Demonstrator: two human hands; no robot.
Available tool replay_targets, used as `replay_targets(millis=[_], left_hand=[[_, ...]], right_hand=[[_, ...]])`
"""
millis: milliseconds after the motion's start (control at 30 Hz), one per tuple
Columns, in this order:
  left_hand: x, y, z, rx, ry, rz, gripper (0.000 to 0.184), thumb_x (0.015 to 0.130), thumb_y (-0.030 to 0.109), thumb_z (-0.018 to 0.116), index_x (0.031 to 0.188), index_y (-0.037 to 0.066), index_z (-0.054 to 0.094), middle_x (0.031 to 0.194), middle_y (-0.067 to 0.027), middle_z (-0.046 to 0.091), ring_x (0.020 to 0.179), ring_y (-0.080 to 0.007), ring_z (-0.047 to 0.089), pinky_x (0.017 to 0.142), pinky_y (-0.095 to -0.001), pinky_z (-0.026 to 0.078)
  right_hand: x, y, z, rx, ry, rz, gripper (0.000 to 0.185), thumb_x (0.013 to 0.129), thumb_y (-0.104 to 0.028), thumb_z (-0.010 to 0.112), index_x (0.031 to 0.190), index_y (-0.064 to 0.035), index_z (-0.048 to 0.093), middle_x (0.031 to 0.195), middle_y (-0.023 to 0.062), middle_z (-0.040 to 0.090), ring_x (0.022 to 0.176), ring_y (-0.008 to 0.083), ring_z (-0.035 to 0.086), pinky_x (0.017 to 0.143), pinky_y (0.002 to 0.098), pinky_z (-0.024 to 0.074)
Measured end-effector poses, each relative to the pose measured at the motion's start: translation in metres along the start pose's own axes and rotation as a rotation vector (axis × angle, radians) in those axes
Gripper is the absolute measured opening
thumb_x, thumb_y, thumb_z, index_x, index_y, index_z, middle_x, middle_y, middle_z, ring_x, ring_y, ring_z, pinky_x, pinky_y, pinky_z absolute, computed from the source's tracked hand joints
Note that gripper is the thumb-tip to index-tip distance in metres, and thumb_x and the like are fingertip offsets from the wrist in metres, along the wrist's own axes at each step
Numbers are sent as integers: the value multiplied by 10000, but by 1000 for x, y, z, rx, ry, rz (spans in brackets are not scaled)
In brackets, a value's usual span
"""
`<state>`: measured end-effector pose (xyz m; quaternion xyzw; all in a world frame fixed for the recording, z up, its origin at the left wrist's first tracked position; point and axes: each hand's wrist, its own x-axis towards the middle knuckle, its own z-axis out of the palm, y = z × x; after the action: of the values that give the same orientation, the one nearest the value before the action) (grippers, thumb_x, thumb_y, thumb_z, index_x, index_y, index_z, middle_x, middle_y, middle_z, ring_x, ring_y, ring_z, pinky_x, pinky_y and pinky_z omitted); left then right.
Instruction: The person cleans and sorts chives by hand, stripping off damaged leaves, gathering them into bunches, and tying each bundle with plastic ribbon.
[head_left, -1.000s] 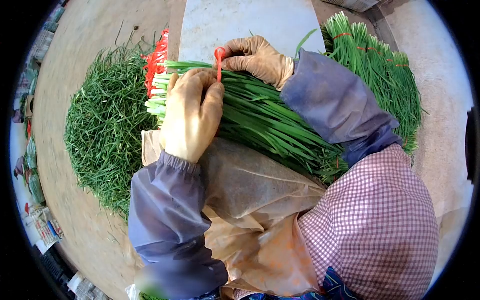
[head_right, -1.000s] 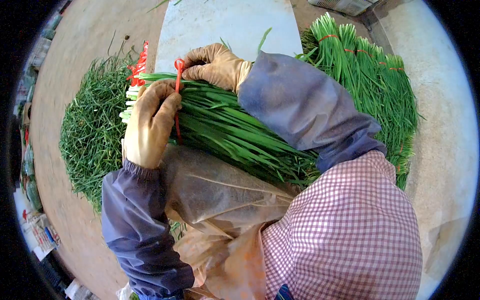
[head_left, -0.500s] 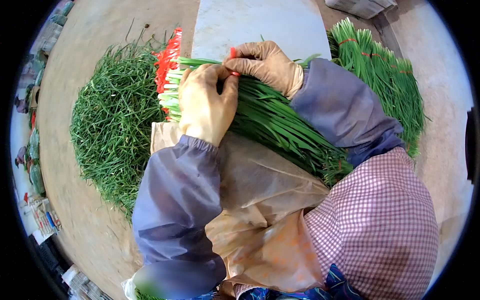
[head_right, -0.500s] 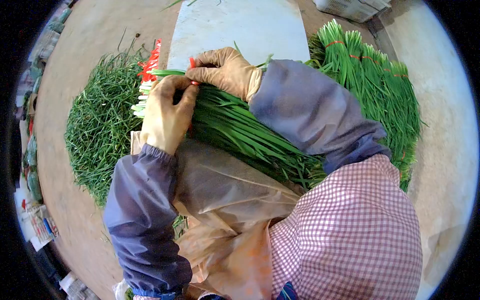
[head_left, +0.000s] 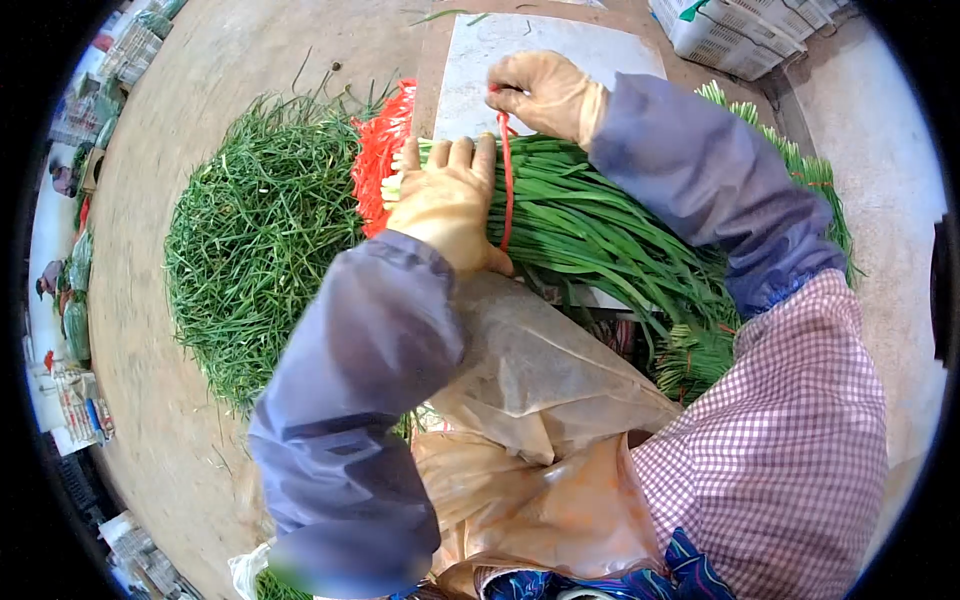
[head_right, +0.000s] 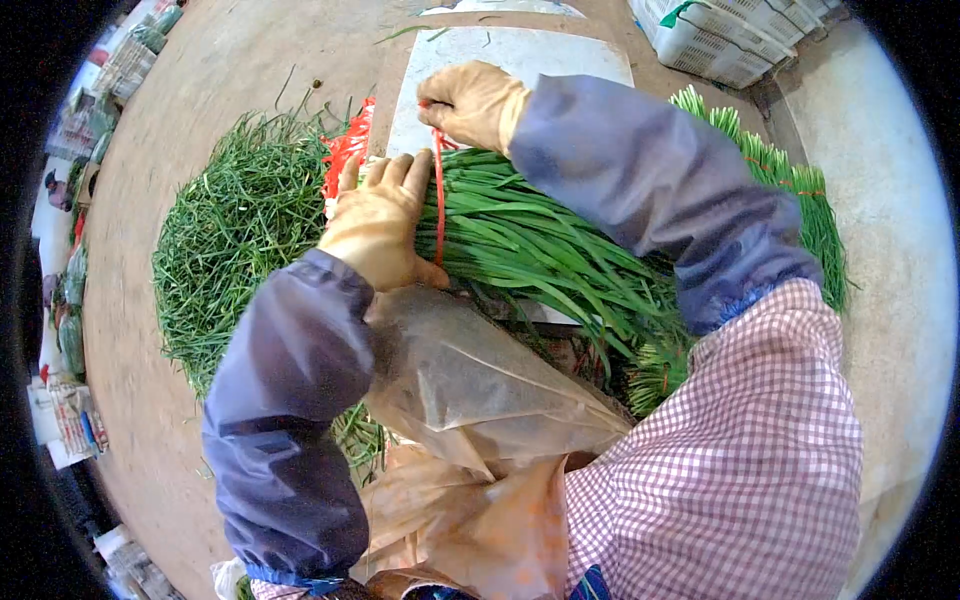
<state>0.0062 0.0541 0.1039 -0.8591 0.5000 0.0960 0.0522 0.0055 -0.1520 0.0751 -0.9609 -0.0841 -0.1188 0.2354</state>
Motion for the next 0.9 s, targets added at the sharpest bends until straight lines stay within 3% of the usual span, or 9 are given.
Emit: replay_targets(millis=[167,233,300,400,433,533,700,800,900], left_hand=[[4,13,30,77,212,-131,1131,483,482,878,1381,-3,391,1195,-167,528,1193,-339,476,1073,-468,313],[10,5,42,-16,318,-154,1042,498,470,866,1305,-33,439,1153,-157,550,1112,-309,511,1026,-462,345],[17,0,39,-15,397,-201,874,512,448,849,1160,-34,514,1062,-159,566,1012,-302,542,922,-442,394],[30,-2,50,-49,477,-337,821,560,446,844,1133,-50,529,1058,-166,565,1011,-311,535,860,-456,407],[30,-2,50,-42,476,-360,993,497,598,861,1168,-33,489,1096,-172,567,1062,-340,551,876,-451,446],[26,6,40,-1,418,-344,964,527,549,870,1202,-23,486,1121,-176,559,1082,-349,542,884,-453,451],[-6,-19,1,-198,84,-97,1100,625,443,851,1464,-17,309,1264,-269,537,1154,-392,549,966,-425,464],[-15,-33,-37,-210,152,-146,858,683,481,810,1318,-14,516,1117,-226,643,1027,-364,637,902,-426,503],[22,-47,-47,-103,104,-132,908,697,608,752,1315,-14,520,1224,-250,607,1184,-343,570,1020,-412,430]], right_hand=[[-2,-54,-7,456,116,8,139,885,-128,593,856,6,619,718,86,612,638,155,544,608,310,456],[-30,-95,-14,875,157,217,140,894,-132,568,811,-32,620,697,40,624,560,96,524,501,229,412],[-70,-137,-11,1194,160,519,186,933,-202,576,804,-70,600,698,41,609,564,102,527,475,227,395],[-130,-145,30,1589,152,826,251,963,-295,583,829,-85,556,669,10,534,552,73,471,459,215,370],[-150,-137,47,1538,290,843,158,937,-187,575,813,-92,557,667,10,549,482,70,430,424,214,333],[-175,-108,71,1681,248,957,120,934,-173,596,862,-81,573,723,14,576,517,58,456,412,213,349],[-140,-88,65,1475,-186,1042,116,904,-173,650,959,-91,589,690,-13,538,486,56,402,396,212,283],[-124,-79,56,1305,-425,1059,142,890,-139,659,1009,-76,615,660,-29,498,427,50,333,371,231,209],[-111,-63,49,1168,-602,1153,130,893,-147,644,993,-64,647,588,-41,439,409,50,308,365,236,196]])
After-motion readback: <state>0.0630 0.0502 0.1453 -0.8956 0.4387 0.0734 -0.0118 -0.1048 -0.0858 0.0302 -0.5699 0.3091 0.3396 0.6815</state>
